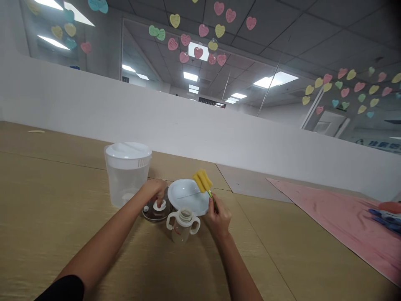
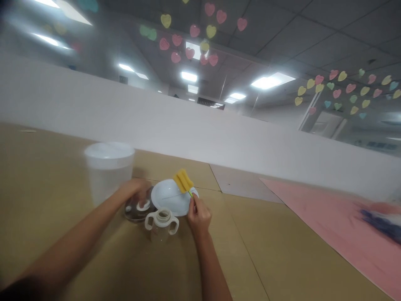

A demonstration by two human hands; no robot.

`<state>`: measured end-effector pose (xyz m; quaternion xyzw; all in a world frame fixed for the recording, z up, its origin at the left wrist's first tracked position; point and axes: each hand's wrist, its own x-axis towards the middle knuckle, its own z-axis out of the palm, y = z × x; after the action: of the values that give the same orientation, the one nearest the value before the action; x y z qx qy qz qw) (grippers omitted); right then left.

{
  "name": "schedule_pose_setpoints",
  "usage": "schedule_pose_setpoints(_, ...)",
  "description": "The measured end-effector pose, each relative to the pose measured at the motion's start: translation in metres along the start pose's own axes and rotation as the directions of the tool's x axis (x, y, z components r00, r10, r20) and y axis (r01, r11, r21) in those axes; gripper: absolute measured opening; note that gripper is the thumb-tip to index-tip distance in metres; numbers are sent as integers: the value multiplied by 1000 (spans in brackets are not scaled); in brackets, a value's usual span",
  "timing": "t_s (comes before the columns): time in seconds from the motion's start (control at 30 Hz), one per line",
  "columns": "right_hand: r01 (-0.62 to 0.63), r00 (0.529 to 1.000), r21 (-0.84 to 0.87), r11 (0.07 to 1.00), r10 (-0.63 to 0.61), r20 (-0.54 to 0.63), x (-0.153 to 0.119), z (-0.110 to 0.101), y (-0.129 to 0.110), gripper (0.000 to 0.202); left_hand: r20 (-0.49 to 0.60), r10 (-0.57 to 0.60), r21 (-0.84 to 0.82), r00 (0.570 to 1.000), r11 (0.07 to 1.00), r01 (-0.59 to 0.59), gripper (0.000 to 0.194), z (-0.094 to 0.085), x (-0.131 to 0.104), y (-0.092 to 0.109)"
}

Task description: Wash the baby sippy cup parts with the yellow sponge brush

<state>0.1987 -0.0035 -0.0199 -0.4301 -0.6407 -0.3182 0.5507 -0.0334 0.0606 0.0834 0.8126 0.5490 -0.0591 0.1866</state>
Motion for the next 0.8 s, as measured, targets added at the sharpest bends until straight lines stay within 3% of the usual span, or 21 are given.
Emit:
schedule_pose_setpoints(0.1,-28,1000,-4,1000,28,13,0,0,0,22,-34,-44,80,998,996,46,25,-9,-13,7)
schedule_pose_setpoints(0.17,-79,997,-16,997,80,21,0,0,0,24,-90,23,91,996,996,-15,27,-16,-29,15)
schedule_pose_setpoints(0.2,-112,993,-25,993,113,24,0,-1,0,25,-121,84,82,989,994,-75,31,-18,-37,22)
schedule_pose_setpoints(0.23,-147,989,-34,989,148,24,0,-1,-1,26,-118,226,60,967,974,-221,37,-18,-46,29)
schedule_pose_setpoints(0.3,-208,978,-43,977,209,21,1,-3,-2,28,-15,437,34,899,899,-436,49,-14,-60,45)
schedule_pose_setpoints(0.33,-232,972,-44,972,233,17,1,-4,-3,29,12,472,76,882,879,-471,56,-10,-65,53)
schedule_pose_setpoints(0.43,-260,966,-43,965,260,3,2,-5,-3,30,59,415,214,908,883,-417,69,8,-72,73)
schedule_pose_setpoints(0.53,-256,967,-44,966,256,-6,2,-4,-2,31,68,395,261,916,879,-398,63,17,-76,81)
schedule_pose_setpoints(0.67,-256,966,-41,966,255,-29,4,-2,-3,36,-47,509,182,859,850,-494,57,4,-86,75)
schedule_pose_setpoints(0.8,-252,964,-89,964,242,-105,8,-5,-5,38,-302,547,95,781,832,-547,54,-13,-77,58)
